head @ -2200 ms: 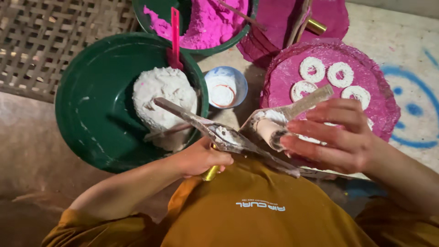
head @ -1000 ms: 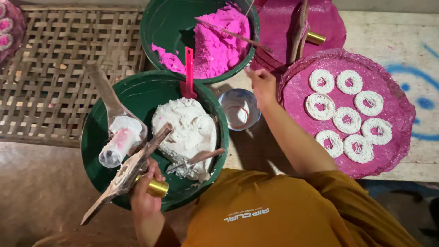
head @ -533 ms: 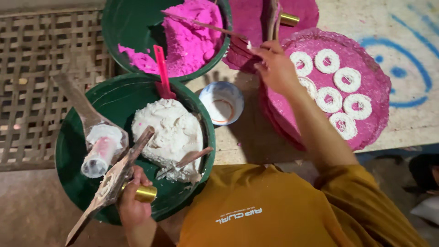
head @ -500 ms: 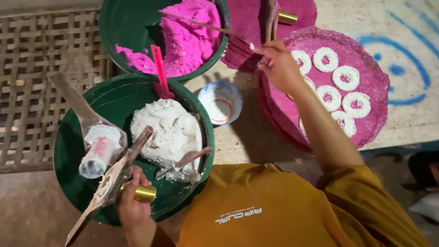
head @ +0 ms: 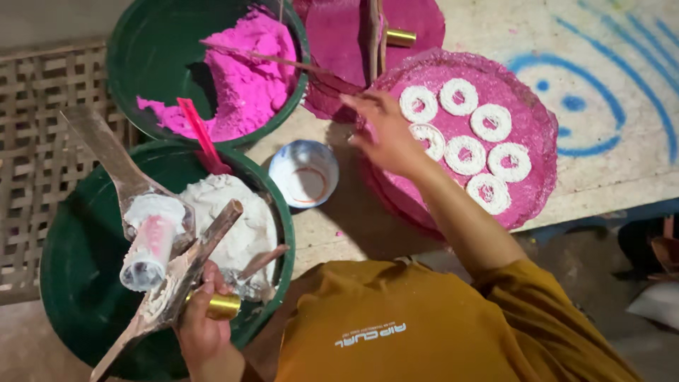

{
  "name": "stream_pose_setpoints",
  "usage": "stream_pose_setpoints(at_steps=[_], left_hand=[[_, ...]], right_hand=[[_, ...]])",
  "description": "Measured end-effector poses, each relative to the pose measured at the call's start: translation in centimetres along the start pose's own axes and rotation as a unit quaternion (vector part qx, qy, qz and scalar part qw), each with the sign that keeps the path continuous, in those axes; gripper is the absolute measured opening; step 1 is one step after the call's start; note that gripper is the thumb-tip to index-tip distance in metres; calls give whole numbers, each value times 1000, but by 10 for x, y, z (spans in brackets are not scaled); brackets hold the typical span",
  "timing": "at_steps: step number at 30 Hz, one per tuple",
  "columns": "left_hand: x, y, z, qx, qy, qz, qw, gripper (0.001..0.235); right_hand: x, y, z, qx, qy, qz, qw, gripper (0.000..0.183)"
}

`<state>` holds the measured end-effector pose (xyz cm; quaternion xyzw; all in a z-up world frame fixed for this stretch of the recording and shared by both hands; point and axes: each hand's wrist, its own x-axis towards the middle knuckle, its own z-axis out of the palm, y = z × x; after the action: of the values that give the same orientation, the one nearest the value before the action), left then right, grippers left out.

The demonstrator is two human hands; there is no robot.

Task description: The person prepares white dough rings on a pink circular tray. They use a wooden hand-press tool to shape white and pink dough taken from green buckets and arrange the rings in a pattern on the tray.

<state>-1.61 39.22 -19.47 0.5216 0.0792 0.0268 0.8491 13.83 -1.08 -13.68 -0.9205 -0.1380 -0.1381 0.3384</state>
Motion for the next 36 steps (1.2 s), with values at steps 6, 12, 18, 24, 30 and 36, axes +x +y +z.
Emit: stream_pose_setpoints(at_steps=[6,12,18,24,30,36], left_hand=[[-8,-12,33,-3,-10,-18,1000,30],[-13,-6,89,-26,-26,6,999,32],[-17,-13,103,18,15,61,998,32],[-16,-16,113,33,12,58,998,28],[-12,-19,107,26,1,68,997,24],[-17,-19,103,9,27,62,998,25]], right_hand=[[-62,57,-54,-266,-48,231,935,82],[-86,86,-33,-287,-89,235,924,106],[-88,46,-58,-110,-149,234,954,120],[-85,36,-54,-92,-180,185,962,80],[-54,95,-63,-159,-211,-79,961,62],[-58,111,-90,-197,-227,1,954,9]])
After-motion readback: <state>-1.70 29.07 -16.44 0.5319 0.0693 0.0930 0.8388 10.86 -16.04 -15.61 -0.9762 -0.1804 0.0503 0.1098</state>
